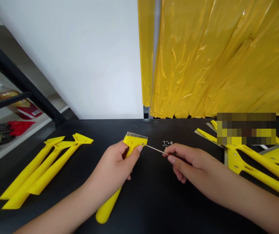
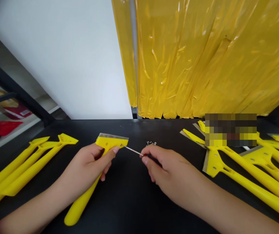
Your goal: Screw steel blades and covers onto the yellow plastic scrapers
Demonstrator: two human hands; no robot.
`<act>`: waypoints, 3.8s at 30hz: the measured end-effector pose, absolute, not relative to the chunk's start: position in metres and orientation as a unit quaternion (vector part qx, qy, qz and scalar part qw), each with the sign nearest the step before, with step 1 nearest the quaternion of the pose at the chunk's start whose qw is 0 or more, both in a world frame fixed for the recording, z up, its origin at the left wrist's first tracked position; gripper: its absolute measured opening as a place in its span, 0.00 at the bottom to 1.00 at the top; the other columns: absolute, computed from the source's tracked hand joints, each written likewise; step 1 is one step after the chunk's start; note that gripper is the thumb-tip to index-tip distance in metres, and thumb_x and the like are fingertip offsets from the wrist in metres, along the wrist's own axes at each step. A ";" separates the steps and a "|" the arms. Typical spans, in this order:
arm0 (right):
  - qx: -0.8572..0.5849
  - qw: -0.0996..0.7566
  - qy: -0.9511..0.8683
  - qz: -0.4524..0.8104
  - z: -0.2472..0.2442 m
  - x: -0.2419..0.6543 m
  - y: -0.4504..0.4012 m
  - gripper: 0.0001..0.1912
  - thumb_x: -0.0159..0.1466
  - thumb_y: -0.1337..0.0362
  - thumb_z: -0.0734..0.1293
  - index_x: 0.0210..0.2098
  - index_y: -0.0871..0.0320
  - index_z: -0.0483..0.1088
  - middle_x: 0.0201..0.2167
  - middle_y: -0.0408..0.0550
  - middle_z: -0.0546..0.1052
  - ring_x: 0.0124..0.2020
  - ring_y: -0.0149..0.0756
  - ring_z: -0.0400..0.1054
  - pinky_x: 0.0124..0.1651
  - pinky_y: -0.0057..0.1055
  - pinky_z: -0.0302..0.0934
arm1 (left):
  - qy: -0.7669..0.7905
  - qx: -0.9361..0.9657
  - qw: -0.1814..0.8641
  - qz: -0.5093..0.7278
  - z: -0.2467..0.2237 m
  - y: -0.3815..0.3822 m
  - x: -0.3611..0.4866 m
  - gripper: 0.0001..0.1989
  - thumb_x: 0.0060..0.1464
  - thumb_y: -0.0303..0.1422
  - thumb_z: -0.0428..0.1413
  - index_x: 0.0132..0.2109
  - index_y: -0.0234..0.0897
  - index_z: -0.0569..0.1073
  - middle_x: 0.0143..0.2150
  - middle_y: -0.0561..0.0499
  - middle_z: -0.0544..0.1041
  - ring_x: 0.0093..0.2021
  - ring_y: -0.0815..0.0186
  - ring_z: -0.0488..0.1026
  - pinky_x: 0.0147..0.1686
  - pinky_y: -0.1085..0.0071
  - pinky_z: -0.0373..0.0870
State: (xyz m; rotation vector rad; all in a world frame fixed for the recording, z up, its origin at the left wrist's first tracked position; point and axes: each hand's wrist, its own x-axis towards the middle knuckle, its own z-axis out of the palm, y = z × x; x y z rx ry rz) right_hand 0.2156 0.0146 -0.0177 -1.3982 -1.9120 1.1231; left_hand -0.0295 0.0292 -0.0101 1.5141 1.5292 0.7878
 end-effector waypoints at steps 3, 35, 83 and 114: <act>-0.518 0.341 -0.728 0.291 -0.021 0.226 0.026 0.09 0.77 0.58 0.57 0.47 0.50 0.67 0.36 0.43 0.77 0.38 0.35 0.73 0.44 0.34 0.69 | 0.558 0.552 0.493 0.374 -0.011 0.032 -0.027 0.16 0.64 0.49 0.58 0.39 0.41 0.71 0.28 0.57 0.74 0.21 0.69 0.68 0.18 0.73 0.68; -0.601 0.200 -0.767 0.107 -0.056 0.249 0.069 0.07 0.68 0.64 0.64 0.38 0.55 0.75 0.31 0.47 0.78 0.31 0.39 0.71 0.35 0.33 0.56 | 0.409 0.450 0.738 0.291 -0.011 0.018 -0.019 0.11 0.66 0.37 0.59 0.44 0.32 0.79 0.48 0.38 0.83 0.29 0.69 0.78 0.23 0.78 0.71; -0.287 0.334 -0.335 0.833 -0.038 0.219 0.024 0.17 0.70 0.60 0.72 0.55 0.60 0.81 0.15 0.32 0.53 0.18 0.22 0.40 0.22 0.21 0.47 | 0.331 0.524 0.734 0.276 -0.015 0.021 -0.023 0.16 0.66 0.37 0.63 0.57 0.41 0.70 0.40 0.48 0.83 0.28 0.70 0.79 0.21 0.82 0.72; -0.427 0.372 -0.420 0.709 -0.024 0.226 0.037 0.09 0.65 0.59 0.71 0.42 0.54 0.70 0.24 0.34 0.58 0.23 0.26 0.46 0.26 0.26 0.44 | 0.387 0.545 0.671 0.321 -0.012 0.022 -0.019 0.12 0.66 0.40 0.62 0.48 0.39 0.71 0.32 0.52 0.80 0.25 0.68 0.77 0.20 0.79 0.70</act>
